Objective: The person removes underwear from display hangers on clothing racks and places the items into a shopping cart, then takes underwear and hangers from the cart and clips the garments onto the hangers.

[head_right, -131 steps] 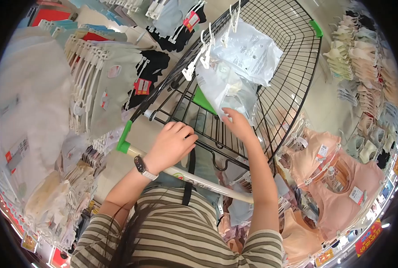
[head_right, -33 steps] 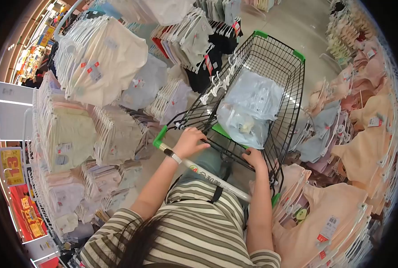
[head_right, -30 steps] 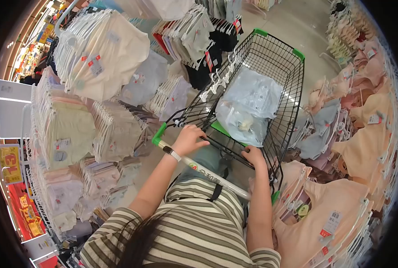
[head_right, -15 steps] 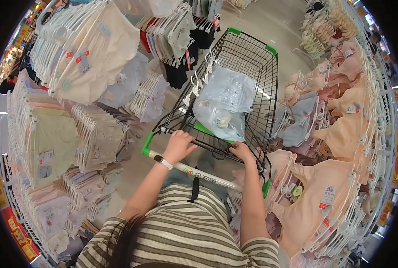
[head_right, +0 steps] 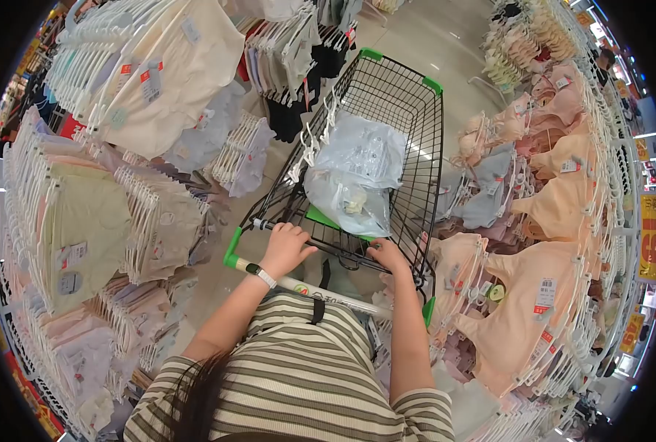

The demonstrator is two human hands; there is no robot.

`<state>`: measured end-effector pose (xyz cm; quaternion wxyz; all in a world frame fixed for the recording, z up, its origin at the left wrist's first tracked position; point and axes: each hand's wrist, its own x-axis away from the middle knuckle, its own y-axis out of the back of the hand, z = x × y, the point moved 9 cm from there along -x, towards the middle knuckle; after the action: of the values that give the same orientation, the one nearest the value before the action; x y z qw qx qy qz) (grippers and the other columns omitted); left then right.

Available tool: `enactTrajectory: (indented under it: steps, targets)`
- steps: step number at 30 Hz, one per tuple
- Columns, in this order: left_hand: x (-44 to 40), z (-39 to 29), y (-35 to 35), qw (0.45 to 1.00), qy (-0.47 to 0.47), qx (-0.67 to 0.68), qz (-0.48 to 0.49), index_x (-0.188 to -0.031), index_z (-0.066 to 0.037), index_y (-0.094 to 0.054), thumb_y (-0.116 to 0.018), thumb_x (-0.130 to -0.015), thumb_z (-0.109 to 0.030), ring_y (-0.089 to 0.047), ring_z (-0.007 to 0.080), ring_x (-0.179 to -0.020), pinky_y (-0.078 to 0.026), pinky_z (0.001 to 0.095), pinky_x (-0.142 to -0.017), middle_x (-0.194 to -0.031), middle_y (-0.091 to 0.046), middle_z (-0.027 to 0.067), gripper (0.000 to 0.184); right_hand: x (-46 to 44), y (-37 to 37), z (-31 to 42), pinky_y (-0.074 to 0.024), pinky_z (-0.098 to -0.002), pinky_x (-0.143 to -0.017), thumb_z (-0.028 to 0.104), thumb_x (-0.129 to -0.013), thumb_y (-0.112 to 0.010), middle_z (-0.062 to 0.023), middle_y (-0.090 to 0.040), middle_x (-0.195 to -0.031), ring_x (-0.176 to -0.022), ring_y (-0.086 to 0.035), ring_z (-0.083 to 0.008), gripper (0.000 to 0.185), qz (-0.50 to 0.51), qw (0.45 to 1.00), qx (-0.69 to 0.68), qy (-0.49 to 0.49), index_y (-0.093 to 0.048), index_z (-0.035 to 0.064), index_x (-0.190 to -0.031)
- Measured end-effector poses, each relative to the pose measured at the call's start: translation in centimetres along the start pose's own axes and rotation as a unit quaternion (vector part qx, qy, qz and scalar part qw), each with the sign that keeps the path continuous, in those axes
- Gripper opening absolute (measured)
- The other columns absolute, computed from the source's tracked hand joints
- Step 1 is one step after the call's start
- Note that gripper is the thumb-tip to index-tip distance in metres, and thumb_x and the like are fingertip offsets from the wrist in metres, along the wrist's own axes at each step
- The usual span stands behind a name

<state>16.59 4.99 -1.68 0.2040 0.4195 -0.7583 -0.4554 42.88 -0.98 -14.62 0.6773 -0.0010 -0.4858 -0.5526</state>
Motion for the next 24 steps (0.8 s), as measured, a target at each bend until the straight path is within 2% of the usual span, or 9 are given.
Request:
enactTrajectory:
  steps: [3,4,7,8,11,15,18,21,24]
  targets:
    - [0.9,0.5,0.3,1.0,0.013,-0.005,0.011,-0.08,-0.008,-0.064,-0.066,-0.076,-0.035,-0.051,0.0251,-0.087,-0.036,0.0387,-0.086,-0.081,-0.058,0.0071,0.027,0.5,-1.0,0.8,-0.0437,-0.0295,-0.059,0.026,-0.079,-0.065,-0.0048,-0.059,-0.066,-0.062,-0.054,-0.0136,0.032,0.006,1.0,0.005,-0.01,-0.064,0.0062,-0.105]
    - [1.2,0.8,0.5,1.0,0.017,-0.005,0.003,-0.08,-0.008,-0.064,-0.067,-0.074,-0.035,-0.051,0.0251,-0.087,-0.038,0.0379,-0.087,-0.08,-0.057,0.007,0.028,0.8,-1.5,0.5,-0.0435,-0.027,-0.059,0.024,-0.081,-0.063,-0.0041,-0.06,-0.068,-0.062,-0.054,-0.0112,0.031,0.024,0.999,-0.02,-0.04,-0.063,0.0048,-0.106]
    - [1.9,1.2,1.1,1.0,0.025,-0.004,-0.005,-0.079,-0.007,-0.064,-0.069,-0.071,-0.035,-0.051,0.0251,-0.087,-0.038,0.0376,-0.088,-0.079,-0.056,0.0069,0.03,0.5,-2.4,-1.0,-0.0472,-0.0309,-0.064,0.024,-0.081,-0.063,-0.0069,-0.063,-0.07,-0.068,-0.061,-0.0195,0.034,-0.017,0.998,-0.052,0.008,-0.061,0.0068,-0.11]
    - [2.2,1.4,1.1,1.0,0.03,0.002,-0.004,-0.079,-0.007,-0.064,-0.069,-0.071,-0.035,-0.051,0.0251,-0.086,-0.038,0.0377,-0.088,-0.079,-0.056,0.0069,0.03,0.3,-2.9,-2.2,-0.0477,-0.0309,-0.071,0.025,-0.081,-0.063,-0.0094,-0.066,-0.079,-0.078,-0.063,-0.0215,0.035,-0.018,0.998,-0.052,-0.002,-0.061,0.0077,-0.112]
    - [2.7,1.6,1.3,0.999,0.04,0.012,-0.001,-0.079,-0.006,-0.063,-0.07,-0.069,-0.034,-0.051,0.0252,-0.086,-0.039,0.0379,-0.089,-0.079,-0.055,0.0069,0.03,2.4,-1.1,1.7,-0.048,-0.0314,-0.073,0.025,-0.081,-0.062,-0.0114,-0.067,-0.087,-0.082,-0.064,-0.0219,0.036,-0.06,0.998,0.015,-0.003,-0.06,0.0057,-0.112]
    - [3.0,1.8,1.6,0.999,0.039,0.025,0.007,-0.079,-0.006,-0.063,-0.071,-0.068,-0.033,-0.051,0.0254,-0.087,-0.039,0.038,-0.089,-0.079,-0.055,0.007,0.03,0.6,-3.1,4.2,-0.0479,-0.0336,-0.077,0.021,-0.082,-0.059,-0.0161,-0.065,-0.088,-0.084,-0.063,-0.0274,0.034,-0.01,0.995,-0.089,0.034,-0.06,0.0006,-0.109]
    - [2.7,2.0,1.5,0.998,0.044,0.037,0.019,-0.079,-0.006,-0.062,-0.071,-0.068,-0.032,-0.051,0.026,-0.087,-0.039,0.0382,-0.089,-0.078,-0.055,0.0072,0.029,-2.9,-5.6,7.4,-0.0478,-0.0375,-0.08,0.019,-0.081,-0.057,-0.0201,-0.064,-0.088,-0.087,-0.061,-0.0342,0.034,0.003,0.985,0.047,0.168,-0.06,-0.0001,-0.109]
    - [2.4,2.2,1.6,0.996,0.058,0.056,0.045,-0.082,-0.006,-0.062,-0.071,-0.068,-0.029,-0.051,0.0254,-0.087,-0.038,0.0394,-0.089,-0.08,-0.055,0.0061,0.029,-8.4,-9.5,6.8,-0.0469,-0.039,-0.082,0.019,-0.083,-0.056,-0.0212,-0.062,-0.101,-0.094,-0.059,-0.0365,0.031,0.077,0.974,0.101,0.187,-0.061,0.0002,-0.106]
    - [2.0,2.4,0.7,0.992,0.066,0.064,0.085,-0.088,-0.007,-0.063,-0.072,-0.067,-0.028,-0.051,0.0236,-0.089,-0.036,0.0396,-0.088,-0.085,-0.057,0.0037,0.032,-15.0,-12.6,4.2,-0.0477,-0.0413,-0.081,0.015,-0.076,-0.054,-0.0211,-0.063,-0.092,-0.089,-0.06,-0.037,0.022,0.051,0.939,0.243,0.236,-0.064,0.0028,-0.092]
